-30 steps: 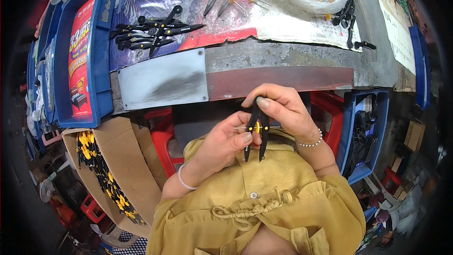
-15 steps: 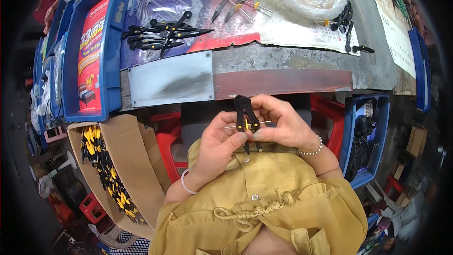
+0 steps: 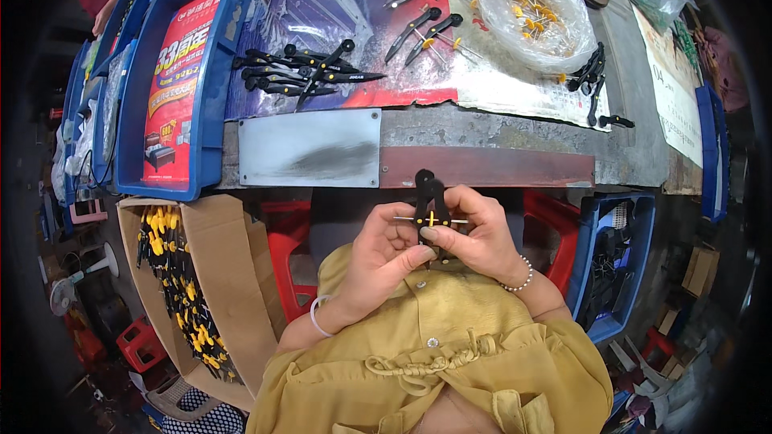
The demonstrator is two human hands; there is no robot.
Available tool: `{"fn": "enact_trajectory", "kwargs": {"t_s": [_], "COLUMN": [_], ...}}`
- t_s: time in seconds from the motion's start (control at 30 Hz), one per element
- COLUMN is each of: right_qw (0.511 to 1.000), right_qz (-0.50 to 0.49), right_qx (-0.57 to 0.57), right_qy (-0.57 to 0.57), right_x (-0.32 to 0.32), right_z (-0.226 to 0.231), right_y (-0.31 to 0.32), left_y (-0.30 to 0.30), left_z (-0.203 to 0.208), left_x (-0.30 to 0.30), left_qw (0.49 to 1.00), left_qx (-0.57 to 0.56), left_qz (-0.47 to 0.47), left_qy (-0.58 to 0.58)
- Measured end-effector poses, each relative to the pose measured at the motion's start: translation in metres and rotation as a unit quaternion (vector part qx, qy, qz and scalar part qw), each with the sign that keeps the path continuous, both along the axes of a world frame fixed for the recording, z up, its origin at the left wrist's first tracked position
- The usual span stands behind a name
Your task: The person repeatedly assembles drawing compasses by positioning pairs of black compass legs, inserting a threaded adjustment pin with a wheel between them, and joining the components together by hand.
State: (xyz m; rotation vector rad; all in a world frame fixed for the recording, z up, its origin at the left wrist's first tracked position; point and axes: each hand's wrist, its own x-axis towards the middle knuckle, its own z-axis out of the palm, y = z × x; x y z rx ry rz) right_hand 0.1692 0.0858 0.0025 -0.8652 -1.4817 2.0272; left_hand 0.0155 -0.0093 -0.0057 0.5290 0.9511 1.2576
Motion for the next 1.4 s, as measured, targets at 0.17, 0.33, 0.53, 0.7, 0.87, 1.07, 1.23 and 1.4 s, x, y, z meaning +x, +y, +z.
{"fn": "enact_trajectory", "kwargs": {"t_s": [0.17, 0.33, 0.53, 0.7, 0.87, 1.07, 1.23, 1.4], "right_qw": [0.995, 0.987, 0.982, 0.989, 0.966, 0.986, 0.978, 0.977], "right_qz": [0.015, 0.040, -0.001, -0.145, -0.252, -0.155, -0.182, -0.212], "right_qx": [0.102, 0.148, 0.186, -0.020, -0.043, -0.058, -0.092, -0.030], "right_qy": [0.004, -0.039, -0.025, 0.009, 0.038, -0.006, 0.047, 0.017], "right_x": [-0.004, 0.001, -0.002, 0.010, 0.021, -0.006, 0.004, -0.002], "right_z": [-0.009, -0.002, 0.000, 0.002, 0.009, 0.006, 0.001, -0.005], "right_y": [0.001, 0.008, 0.006, 0.006, 0.005, -0.005, -0.005, 0.000], "left_y": [0.010, 0.008, 0.013, 0.019, 0.058, 0.019, 0.028, 0.040], "left_z": [0.000, -0.005, 0.003, 0.027, 0.137, 0.158, 0.145, 0.140], "left_x": [0.000, -0.001, -0.001, -0.014, -0.010, 0.034, 0.050, 0.055], "left_qw": [0.999, 1.000, 0.999, 0.963, 0.919, 0.812, 0.810, 0.836], "left_qx": [0.031, 0.022, 0.024, 0.100, 0.195, 0.153, 0.248, 0.278], "left_qz": [-0.003, -0.018, -0.032, -0.018, -0.284, -0.170, -0.198, -0.235], "left_qy": [0.018, 0.000, 0.018, 0.251, -0.191, -0.537, -0.494, -0.412]}}
